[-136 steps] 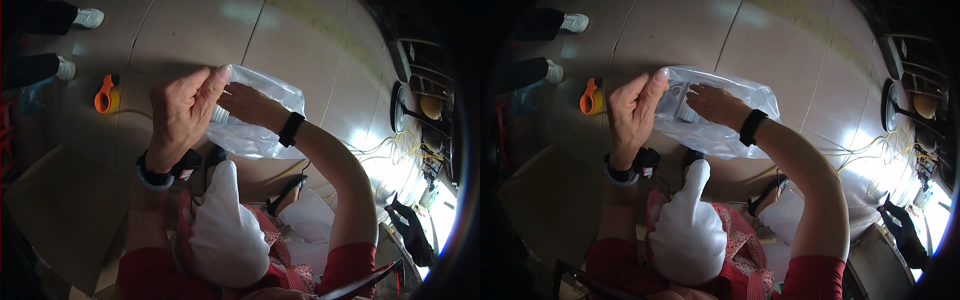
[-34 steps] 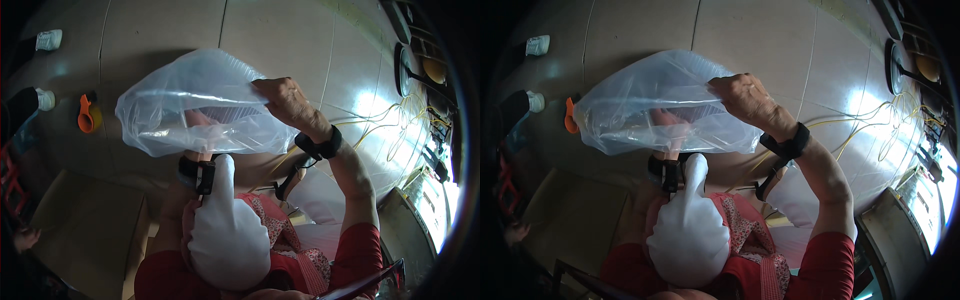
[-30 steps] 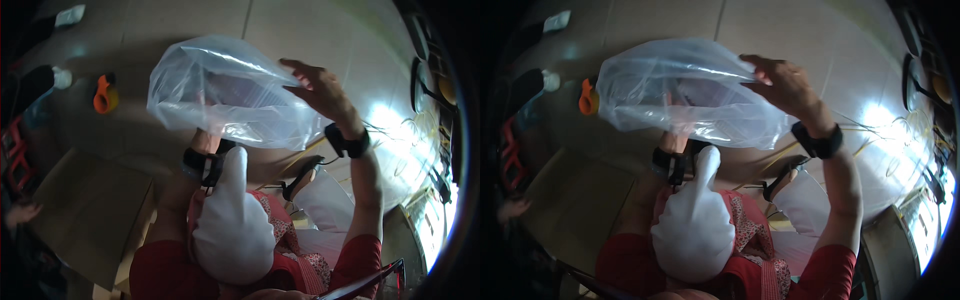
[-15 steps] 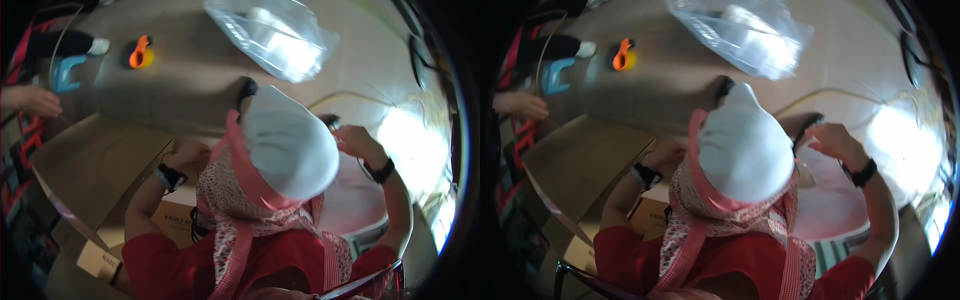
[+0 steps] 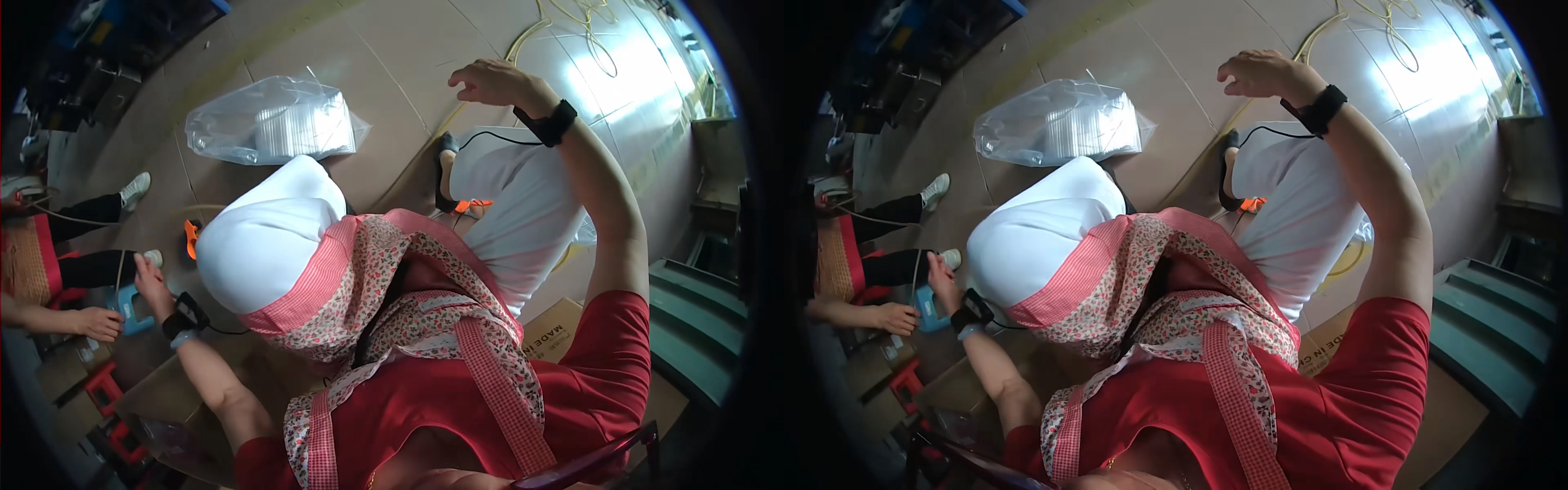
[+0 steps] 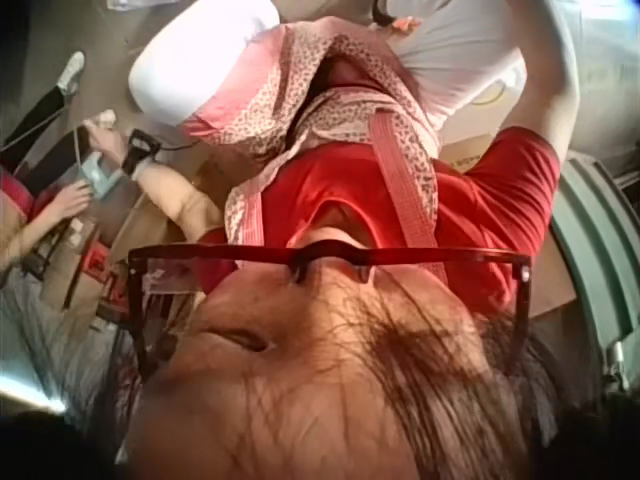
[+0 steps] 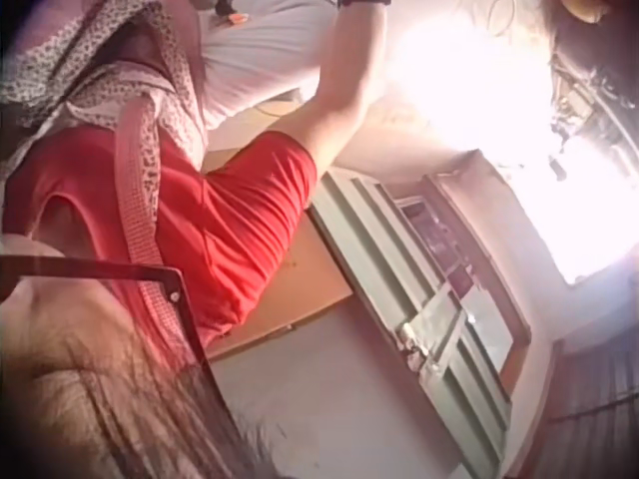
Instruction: Packing stacks of clear plastic lids into a large plastic bag and sealing it with a tape dispenser.
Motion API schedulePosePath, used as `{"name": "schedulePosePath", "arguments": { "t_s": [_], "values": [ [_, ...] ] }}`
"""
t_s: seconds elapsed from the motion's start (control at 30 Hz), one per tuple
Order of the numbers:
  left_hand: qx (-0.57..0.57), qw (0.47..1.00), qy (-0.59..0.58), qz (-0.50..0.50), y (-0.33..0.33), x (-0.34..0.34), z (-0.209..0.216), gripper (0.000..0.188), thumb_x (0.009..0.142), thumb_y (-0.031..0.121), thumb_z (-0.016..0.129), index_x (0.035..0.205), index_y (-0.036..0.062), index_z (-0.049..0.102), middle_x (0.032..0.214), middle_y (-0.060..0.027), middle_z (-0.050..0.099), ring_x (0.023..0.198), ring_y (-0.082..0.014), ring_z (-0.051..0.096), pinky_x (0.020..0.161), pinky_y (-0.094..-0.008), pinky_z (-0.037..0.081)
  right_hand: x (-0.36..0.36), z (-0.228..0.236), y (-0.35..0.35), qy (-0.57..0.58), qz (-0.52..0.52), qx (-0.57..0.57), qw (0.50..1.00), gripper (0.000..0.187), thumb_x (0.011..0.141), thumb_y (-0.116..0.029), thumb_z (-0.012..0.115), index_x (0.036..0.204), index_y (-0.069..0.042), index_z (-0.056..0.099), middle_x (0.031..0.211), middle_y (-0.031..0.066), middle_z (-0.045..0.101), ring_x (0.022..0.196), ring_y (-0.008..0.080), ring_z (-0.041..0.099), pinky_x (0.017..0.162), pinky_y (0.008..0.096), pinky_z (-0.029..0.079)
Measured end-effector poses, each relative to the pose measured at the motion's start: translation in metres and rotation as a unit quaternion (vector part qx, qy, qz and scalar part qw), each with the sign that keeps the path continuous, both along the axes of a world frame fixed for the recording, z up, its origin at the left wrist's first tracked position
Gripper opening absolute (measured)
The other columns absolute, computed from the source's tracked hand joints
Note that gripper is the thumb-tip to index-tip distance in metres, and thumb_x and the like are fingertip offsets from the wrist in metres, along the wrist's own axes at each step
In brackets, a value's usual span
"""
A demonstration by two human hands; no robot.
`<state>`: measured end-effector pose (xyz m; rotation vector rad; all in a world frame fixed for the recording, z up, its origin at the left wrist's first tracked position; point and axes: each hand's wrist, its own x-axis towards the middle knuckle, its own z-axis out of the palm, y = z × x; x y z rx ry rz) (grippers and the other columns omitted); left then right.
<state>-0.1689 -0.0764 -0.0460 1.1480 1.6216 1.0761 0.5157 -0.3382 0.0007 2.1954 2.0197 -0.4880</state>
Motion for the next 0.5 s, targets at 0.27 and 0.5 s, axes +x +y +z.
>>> {"name": "schedulePosePath", "arguments": {
  "t_s": [0.27, 0.5],
  "values": [
    [0.078, 0.971, -0.216, -0.069, 0.074, 0.082, 0.168, 0.031, 0.096, 0.036, 0.057, 0.08, 0.0099, 0.054, 0.055, 0.0042, 0.034, 0.051, -0.0077, 0.032, 0.054, -0.0228, 0.032, 0.121, 0.019, -0.022, 0.378, -0.123, 0.191, 0.897, 0.042, 0.092, -0.036, 0.061, 0.129, -0.016, 0.056, 0.101, 0.0076, 0.07, 0.092, 0.017, 0.066, 0.082, 0.0337, 0.052],
    [0.03, 0.863, -0.353, -0.361, 0.168, 0.105, 0.303, 0.032, 0.1, 0.029, 0.046, 0.078, 0.0077, 0.055, 0.055, 0.0008, 0.035, 0.053, -0.011, 0.036, 0.065, -0.0293, 0.034, 0.122, 0.002, -0.092, 0.465, -0.388, 0.257, 0.753, 0.036, 0.095, -0.036, 0.054, 0.125, -0.016, 0.059, 0.1, 0.0014, 0.068, 0.093, 0.0116, 0.063, 0.081, 0.0303, 0.05]
  ]
}}
